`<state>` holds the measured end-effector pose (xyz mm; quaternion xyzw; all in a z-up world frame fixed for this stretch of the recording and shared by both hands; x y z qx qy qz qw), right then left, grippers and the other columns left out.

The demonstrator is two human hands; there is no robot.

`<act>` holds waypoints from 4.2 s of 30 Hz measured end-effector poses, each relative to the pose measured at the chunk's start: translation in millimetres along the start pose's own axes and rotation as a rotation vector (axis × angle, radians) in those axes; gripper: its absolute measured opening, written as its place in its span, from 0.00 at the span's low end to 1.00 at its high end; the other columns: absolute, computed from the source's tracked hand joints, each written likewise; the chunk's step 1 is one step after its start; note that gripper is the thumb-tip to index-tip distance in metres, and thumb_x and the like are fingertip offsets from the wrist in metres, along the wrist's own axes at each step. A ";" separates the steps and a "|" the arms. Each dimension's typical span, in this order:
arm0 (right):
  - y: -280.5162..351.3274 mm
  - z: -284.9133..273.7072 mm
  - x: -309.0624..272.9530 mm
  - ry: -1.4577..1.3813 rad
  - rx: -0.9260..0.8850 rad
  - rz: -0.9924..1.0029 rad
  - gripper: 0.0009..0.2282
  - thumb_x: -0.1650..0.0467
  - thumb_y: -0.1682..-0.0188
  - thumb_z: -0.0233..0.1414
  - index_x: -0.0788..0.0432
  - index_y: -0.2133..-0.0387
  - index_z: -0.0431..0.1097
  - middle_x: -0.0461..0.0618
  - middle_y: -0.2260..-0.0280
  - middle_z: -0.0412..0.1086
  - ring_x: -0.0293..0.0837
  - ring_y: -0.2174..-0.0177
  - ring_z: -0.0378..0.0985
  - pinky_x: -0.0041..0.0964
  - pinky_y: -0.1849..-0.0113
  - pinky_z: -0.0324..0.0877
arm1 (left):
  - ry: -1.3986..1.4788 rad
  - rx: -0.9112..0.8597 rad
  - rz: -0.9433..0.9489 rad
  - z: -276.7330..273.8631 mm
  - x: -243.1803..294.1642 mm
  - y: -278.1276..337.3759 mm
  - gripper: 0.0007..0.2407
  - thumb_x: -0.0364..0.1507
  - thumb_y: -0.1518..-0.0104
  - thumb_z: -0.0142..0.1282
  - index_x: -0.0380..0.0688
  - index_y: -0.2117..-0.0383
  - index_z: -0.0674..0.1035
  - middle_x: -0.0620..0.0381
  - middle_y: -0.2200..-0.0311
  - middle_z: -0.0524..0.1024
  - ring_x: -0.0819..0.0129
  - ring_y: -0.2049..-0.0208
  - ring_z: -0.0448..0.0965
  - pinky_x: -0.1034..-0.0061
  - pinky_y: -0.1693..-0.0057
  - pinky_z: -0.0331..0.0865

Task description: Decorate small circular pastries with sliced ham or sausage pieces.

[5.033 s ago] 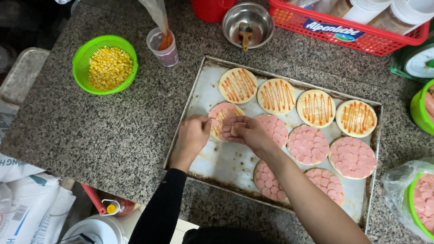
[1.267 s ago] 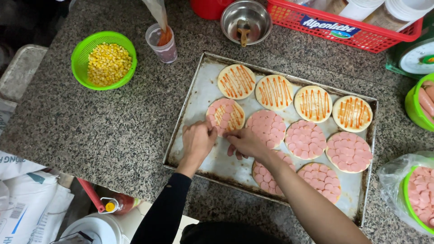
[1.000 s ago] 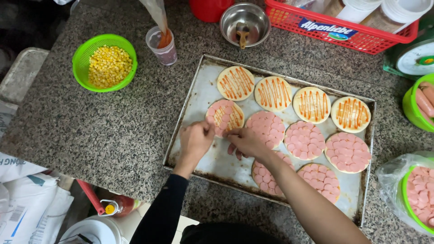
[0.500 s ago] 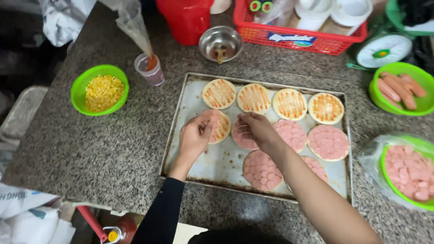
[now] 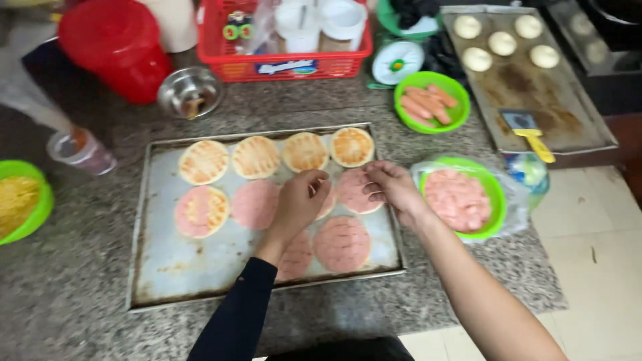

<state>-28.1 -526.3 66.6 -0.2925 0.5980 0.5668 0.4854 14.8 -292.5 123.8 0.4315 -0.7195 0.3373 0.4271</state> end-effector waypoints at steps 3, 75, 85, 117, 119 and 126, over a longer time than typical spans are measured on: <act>21.7 -71.7 -14.3 0.122 0.075 -0.018 0.11 0.67 0.44 0.50 0.58 0.53 0.73 0.43 0.67 0.76 0.35 0.71 0.77 0.28 0.68 0.73 | 0.052 -0.019 0.140 51.5 21.4 -9.7 0.11 0.33 0.42 0.59 0.40 0.60 0.83 0.54 0.72 0.80 0.67 0.75 0.79 0.72 0.65 0.73; 55.6 -227.3 8.3 1.156 0.001 -0.376 0.13 0.72 0.64 0.62 0.61 0.64 0.75 0.59 0.63 0.76 0.55 0.62 0.80 0.46 0.59 0.75 | -0.153 -0.215 -0.081 212.7 55.0 28.2 0.11 0.31 0.43 0.59 0.40 0.58 0.83 0.47 0.64 0.82 0.58 0.64 0.83 0.67 0.56 0.75; 51.7 -231.4 6.4 1.096 0.058 -0.511 0.10 0.71 0.54 0.57 0.60 0.60 0.77 0.59 0.61 0.78 0.54 0.61 0.81 0.46 0.57 0.75 | -0.183 -0.204 -0.073 211.2 55.7 28.7 0.11 0.32 0.44 0.60 0.40 0.58 0.83 0.47 0.65 0.82 0.57 0.65 0.83 0.66 0.57 0.75; 20.3 134.7 44.1 0.247 -0.475 0.139 0.10 0.66 0.46 0.52 0.62 0.61 0.75 0.47 0.67 0.77 0.38 0.67 0.79 0.34 0.65 0.75 | -0.481 0.256 0.324 -59.0 38.7 95.3 0.07 0.24 0.46 0.58 0.41 0.62 0.80 0.49 0.63 0.79 0.46 0.60 0.78 0.58 0.53 0.71; 20.7 161.1 49.9 0.252 -0.468 0.155 0.10 0.66 0.46 0.52 0.61 0.62 0.75 0.47 0.68 0.77 0.38 0.68 0.79 0.34 0.65 0.75 | -0.490 0.230 0.253 -78.5 21.9 99.4 0.05 0.25 0.45 0.59 0.42 0.64 0.81 0.49 0.65 0.78 0.46 0.61 0.78 0.58 0.54 0.71; 0.5 240.7 90.9 0.186 -0.519 0.211 0.09 0.68 0.47 0.54 0.65 0.64 0.74 0.48 0.69 0.76 0.40 0.70 0.79 0.36 0.64 0.77 | -0.589 0.256 0.288 -138.9 -20.7 117.1 0.04 0.26 0.44 0.58 0.40 0.65 0.81 0.50 0.66 0.78 0.50 0.61 0.78 0.59 0.52 0.68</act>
Point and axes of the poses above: each hand's wrist, its own y-axis away from the middle knuckle, its own z-axis out of the palm, x = y × z, the point moved 6 cm from there along -y, towards the middle knuckle
